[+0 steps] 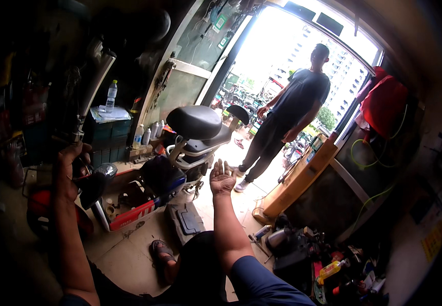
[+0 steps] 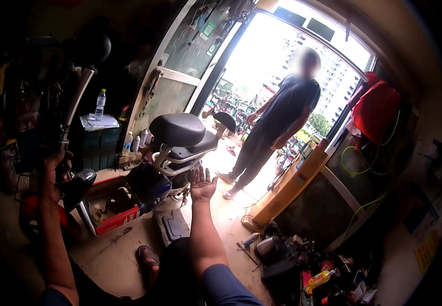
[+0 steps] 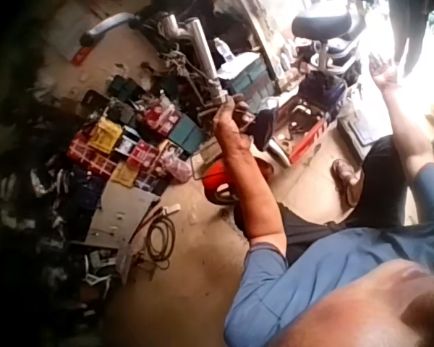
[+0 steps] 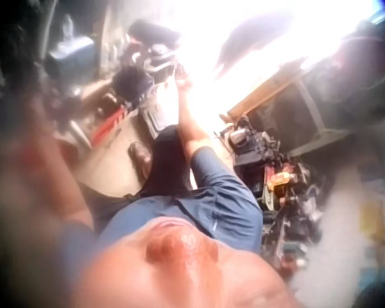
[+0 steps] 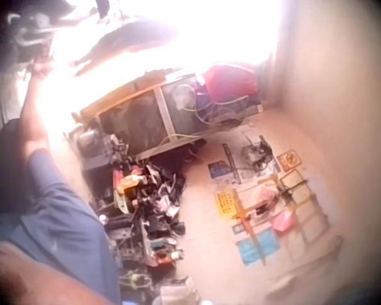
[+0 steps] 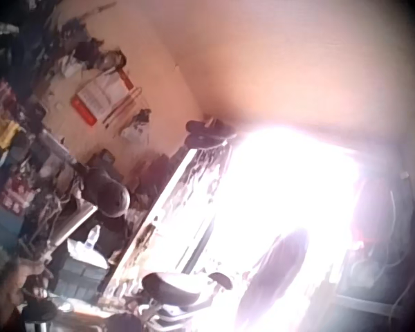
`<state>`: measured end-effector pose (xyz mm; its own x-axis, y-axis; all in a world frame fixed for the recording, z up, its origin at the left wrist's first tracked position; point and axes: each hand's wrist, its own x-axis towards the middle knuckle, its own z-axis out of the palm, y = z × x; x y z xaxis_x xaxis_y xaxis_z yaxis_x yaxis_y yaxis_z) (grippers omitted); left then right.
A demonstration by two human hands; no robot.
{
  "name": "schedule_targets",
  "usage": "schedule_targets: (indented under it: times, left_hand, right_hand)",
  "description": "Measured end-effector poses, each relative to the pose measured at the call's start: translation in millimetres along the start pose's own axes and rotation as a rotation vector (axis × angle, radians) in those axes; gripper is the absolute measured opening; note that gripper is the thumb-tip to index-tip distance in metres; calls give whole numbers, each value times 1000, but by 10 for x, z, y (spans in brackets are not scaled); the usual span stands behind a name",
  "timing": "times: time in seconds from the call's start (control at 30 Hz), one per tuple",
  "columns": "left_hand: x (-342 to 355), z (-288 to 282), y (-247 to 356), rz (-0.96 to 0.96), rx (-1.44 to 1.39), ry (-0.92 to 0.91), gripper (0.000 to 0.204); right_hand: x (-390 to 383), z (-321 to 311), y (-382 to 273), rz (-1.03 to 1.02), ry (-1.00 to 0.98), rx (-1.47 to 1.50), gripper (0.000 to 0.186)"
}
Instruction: The person strips a wire with a small blade, twists electrical wires together, and wraps the connection with yellow electrical tape on the front portion of a motorcycle.
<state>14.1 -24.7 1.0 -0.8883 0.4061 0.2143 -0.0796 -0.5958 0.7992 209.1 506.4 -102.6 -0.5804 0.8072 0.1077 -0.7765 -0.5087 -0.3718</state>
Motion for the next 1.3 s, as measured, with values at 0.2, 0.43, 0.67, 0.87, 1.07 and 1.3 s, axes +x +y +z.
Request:
schedule_targets:
  times: [0.2,0.43,0.67,0.87,1.07,1.3]
  left_hand:
    - [-21,-16,2,-17,-28,8,27]
    - [29,-19,-17,-43,-50,33,27]
    - [29,25,-67,-68,-93,-12,28]
    - [81,-33,-73,-51,-71,6,33]
    - [91,-105,-133,-64,-101,15,34]
    - [84,-45,-111,-55,-113,2,35]
  right_hand:
    - [-24,-5,17,2,16,-1,63]
    - [-52,58,55,22,49,-36,63]
    - [-70,-1,46,44,67,-85,60]
    - [26,-70,-10,12,67,-67,61]
    - [-9,-112,28,19,59,-78,61]
    - [-10,-97,12,8,87,-67,63]
